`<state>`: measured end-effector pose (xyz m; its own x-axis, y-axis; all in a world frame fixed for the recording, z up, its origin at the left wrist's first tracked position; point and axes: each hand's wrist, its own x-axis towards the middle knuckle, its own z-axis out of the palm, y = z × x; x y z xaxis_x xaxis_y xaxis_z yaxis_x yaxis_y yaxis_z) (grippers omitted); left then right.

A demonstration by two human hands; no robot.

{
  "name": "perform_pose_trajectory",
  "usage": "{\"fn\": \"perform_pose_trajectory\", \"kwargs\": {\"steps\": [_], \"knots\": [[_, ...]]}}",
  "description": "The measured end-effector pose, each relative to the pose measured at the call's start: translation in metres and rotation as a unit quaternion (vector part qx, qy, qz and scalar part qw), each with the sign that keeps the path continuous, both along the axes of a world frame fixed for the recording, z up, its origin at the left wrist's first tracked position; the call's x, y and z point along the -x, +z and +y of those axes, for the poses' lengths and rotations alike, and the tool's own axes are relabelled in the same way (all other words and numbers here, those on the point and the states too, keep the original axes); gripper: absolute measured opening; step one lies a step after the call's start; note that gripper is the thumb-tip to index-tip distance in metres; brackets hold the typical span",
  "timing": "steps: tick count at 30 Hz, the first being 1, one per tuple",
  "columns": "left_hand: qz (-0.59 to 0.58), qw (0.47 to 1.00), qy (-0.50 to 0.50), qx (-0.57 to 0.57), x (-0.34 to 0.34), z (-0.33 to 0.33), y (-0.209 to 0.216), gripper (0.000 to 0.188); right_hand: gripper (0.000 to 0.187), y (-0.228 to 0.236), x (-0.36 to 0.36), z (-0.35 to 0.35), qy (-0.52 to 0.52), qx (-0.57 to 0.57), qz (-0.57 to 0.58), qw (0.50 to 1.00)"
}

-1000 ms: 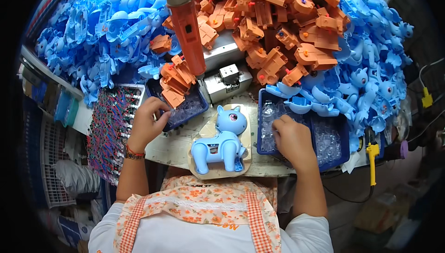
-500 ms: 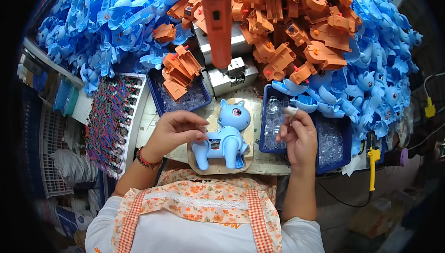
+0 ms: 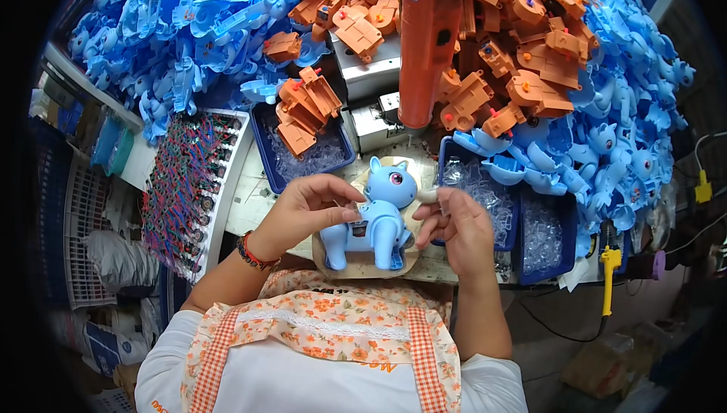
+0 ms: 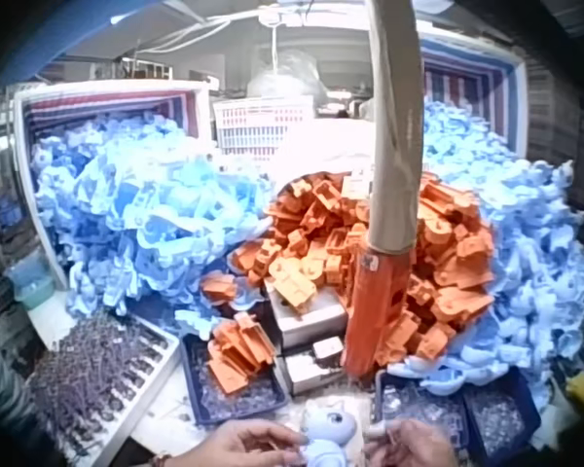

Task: Assembling and applying adhesive to plastic toy pony parts at a factory workstation.

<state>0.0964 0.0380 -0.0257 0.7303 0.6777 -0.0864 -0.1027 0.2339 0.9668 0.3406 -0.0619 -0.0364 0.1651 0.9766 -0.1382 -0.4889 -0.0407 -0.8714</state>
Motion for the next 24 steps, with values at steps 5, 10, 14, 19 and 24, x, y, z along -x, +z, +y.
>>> {"fn": "perform_pose_trajectory", "kwargs": {"steps": [5,10,14,19,24], "knots": [[-0.054,0.997,0.001,0.045,0.000,-0.002,-0.002,0.013,0.033,-0.003,0.002,-0.004,0.083,0.022,-0.061,0.994],[0.033,0.997,0.012,-0.075,0.000,0.001,-0.007,0.014,0.024,0.002,0.011,-0.005,0.112,0.019,-0.108,0.988],[0.057,0.996,0.060,-0.033,-0.002,-0.001,-0.014,0.014,0.022,0.014,0.026,0.002,0.116,-0.013,-0.259,0.959],[0.039,0.996,0.077,0.002,0.000,-0.008,-0.021,0.014,0.021,0.019,0.044,0.014,0.072,-0.089,-0.451,0.885],[0.070,0.983,0.098,-0.139,0.002,-0.013,-0.033,0.012,0.017,0.019,0.048,0.013,0.079,-0.098,-0.535,0.835]]}}
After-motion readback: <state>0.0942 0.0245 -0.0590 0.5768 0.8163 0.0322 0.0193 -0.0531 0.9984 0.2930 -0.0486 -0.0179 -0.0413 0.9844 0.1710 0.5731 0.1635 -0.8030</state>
